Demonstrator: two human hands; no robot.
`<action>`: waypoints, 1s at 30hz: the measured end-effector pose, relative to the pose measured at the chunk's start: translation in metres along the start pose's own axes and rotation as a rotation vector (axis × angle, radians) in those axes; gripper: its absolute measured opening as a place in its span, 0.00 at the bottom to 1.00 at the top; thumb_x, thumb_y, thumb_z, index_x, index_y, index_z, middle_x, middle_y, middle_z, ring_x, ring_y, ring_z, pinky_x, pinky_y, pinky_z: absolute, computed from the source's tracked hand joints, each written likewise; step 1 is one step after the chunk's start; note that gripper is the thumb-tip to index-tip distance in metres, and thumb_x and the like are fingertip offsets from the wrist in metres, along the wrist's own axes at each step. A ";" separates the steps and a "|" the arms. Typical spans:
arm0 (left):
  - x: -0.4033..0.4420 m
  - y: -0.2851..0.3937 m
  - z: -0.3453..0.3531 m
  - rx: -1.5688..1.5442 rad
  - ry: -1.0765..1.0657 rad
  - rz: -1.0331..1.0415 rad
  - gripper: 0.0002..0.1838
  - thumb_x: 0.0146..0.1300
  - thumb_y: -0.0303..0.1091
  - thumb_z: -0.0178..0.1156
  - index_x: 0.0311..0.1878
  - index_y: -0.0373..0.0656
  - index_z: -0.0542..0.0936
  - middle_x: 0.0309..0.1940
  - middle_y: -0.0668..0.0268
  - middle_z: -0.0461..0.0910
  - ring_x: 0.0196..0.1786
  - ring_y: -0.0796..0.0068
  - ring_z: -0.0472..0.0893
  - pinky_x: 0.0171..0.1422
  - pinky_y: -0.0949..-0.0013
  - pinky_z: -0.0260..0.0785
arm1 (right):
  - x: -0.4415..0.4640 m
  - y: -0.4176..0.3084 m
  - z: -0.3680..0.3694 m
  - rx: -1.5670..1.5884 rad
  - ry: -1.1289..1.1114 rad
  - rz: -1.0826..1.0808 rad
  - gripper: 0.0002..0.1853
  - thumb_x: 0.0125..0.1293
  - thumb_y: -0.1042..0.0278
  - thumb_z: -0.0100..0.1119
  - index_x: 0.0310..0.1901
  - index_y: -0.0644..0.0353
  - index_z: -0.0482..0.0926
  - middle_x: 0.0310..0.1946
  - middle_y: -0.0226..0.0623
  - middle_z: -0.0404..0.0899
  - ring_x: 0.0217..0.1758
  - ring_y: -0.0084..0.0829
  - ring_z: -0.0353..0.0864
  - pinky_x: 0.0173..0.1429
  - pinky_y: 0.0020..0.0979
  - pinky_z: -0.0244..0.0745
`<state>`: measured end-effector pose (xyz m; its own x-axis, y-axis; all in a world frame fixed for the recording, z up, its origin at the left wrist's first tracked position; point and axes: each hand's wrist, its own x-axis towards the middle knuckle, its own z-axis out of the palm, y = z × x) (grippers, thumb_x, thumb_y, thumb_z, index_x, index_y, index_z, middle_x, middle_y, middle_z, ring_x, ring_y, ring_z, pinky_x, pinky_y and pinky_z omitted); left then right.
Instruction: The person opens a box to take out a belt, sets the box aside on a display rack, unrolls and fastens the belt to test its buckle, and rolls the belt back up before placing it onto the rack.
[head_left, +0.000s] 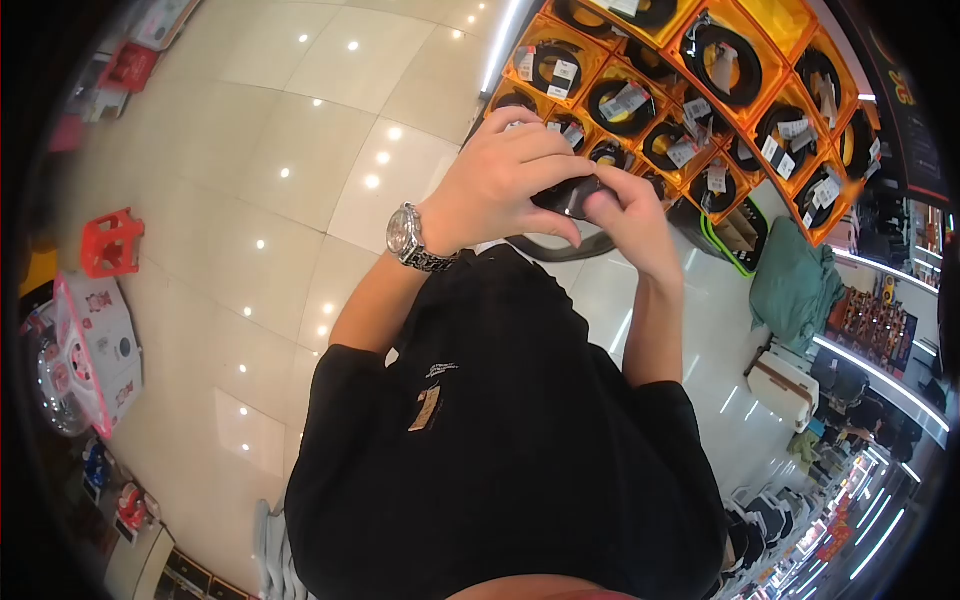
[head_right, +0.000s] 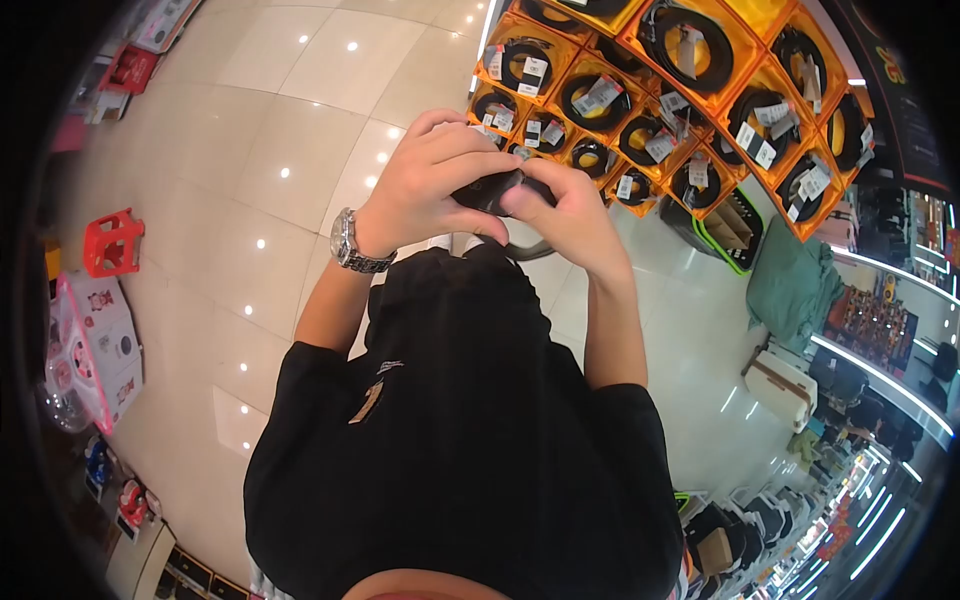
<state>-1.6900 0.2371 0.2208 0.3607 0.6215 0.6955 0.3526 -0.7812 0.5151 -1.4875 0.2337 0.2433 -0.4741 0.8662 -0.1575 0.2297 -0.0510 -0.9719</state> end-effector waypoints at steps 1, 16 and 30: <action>0.003 0.006 0.003 0.006 -0.040 -0.018 0.34 0.32 0.55 0.73 0.45 0.45 0.81 0.36 0.69 0.79 0.41 0.68 0.78 0.58 0.59 0.65 | -0.001 0.008 -0.003 0.073 -0.023 -0.014 0.16 0.61 0.63 0.62 0.44 0.68 0.79 0.30 0.24 0.76 0.35 0.14 0.70 0.39 0.21 0.68; -0.004 0.036 0.050 -0.387 0.093 -0.604 0.16 0.70 0.38 0.45 0.43 0.35 0.77 0.35 0.63 0.77 0.39 0.74 0.76 0.50 0.70 0.68 | -0.042 0.103 -0.042 1.090 -0.090 -0.372 0.24 0.64 0.45 0.53 0.47 0.61 0.74 0.15 0.17 0.54 0.18 0.15 0.54 0.30 0.24 0.46; 0.095 0.060 0.047 0.053 -0.164 0.000 0.08 0.57 0.31 0.65 0.38 0.40 0.79 0.26 0.66 0.76 0.27 0.75 0.74 0.32 0.74 0.67 | -0.044 0.080 -0.047 1.892 -0.541 -0.216 0.18 0.67 0.51 0.45 0.34 0.60 0.66 0.19 0.27 0.60 0.17 0.21 0.57 0.22 0.22 0.55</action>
<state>-1.5936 0.2520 0.2943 0.4957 0.6258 0.6022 0.3956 -0.7800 0.4850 -1.4082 0.2149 0.1806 -0.6126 0.7331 0.2954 -0.7228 -0.6708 0.1661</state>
